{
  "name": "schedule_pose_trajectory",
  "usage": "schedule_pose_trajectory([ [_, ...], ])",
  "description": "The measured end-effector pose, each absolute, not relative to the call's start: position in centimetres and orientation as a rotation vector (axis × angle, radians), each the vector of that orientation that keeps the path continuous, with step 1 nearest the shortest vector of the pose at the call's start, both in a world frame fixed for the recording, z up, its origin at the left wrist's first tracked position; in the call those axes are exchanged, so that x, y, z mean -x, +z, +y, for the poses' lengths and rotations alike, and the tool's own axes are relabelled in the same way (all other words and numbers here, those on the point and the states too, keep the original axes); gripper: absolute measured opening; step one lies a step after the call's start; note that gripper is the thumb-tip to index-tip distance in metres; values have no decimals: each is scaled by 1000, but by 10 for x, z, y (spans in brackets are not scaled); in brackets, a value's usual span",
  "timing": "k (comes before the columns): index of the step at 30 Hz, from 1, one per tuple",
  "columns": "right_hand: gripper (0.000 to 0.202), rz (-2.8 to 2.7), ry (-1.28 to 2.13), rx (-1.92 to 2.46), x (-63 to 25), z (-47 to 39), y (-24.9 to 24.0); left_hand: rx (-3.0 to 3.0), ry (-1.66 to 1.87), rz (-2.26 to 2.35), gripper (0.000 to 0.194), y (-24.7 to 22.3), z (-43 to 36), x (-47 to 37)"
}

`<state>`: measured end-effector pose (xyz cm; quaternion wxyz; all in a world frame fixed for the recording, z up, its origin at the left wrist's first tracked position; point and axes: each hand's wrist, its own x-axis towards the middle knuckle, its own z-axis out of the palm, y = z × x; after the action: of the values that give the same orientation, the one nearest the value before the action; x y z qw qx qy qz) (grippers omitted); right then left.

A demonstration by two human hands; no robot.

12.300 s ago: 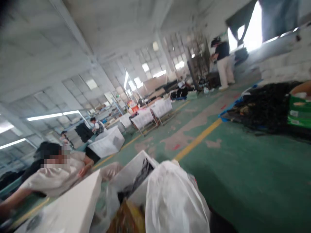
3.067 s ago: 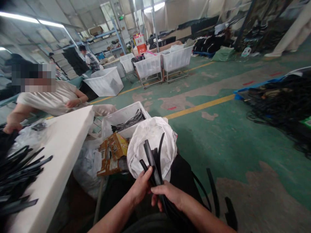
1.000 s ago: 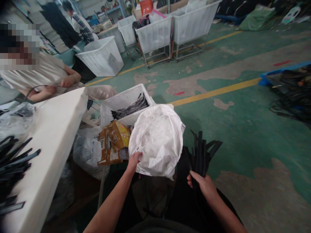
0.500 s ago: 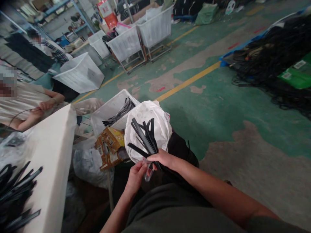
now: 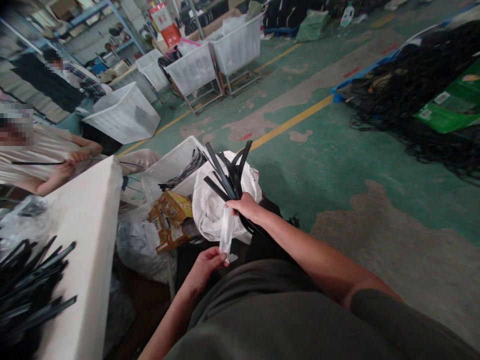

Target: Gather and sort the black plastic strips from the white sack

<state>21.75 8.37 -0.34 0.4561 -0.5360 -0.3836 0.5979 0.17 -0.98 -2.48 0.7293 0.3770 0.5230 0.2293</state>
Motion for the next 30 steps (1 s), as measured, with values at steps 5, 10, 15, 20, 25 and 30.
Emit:
schedule_pose_trajectory([
  [5, 19, -949, 1429, 1320, -217, 94, -5, -957, 394, 1141, 32, -26, -8, 11],
  [10, 17, -962, 1421, 1308, -212, 106, -8, -1140, 259, 1131, 32, -23, -2, 13],
  [15, 19, -974, 1395, 1316, -207, 119, -10, -1227, 163, 1141, 34, -21, 0, 12],
  [20, 13, -993, 1414, 1345, -204, 136, -12, -1233, 131, 1120, 34, -22, 1, 16],
  [25, 13, -996, 1390, 1501, -216, 139, -23, -786, 482, 1149, 36, -23, 11, 19],
  [30, 26, -1117, 1477, 1533, -242, 91, -21, -189, 930, 1185, 25, -24, 35, 13],
])
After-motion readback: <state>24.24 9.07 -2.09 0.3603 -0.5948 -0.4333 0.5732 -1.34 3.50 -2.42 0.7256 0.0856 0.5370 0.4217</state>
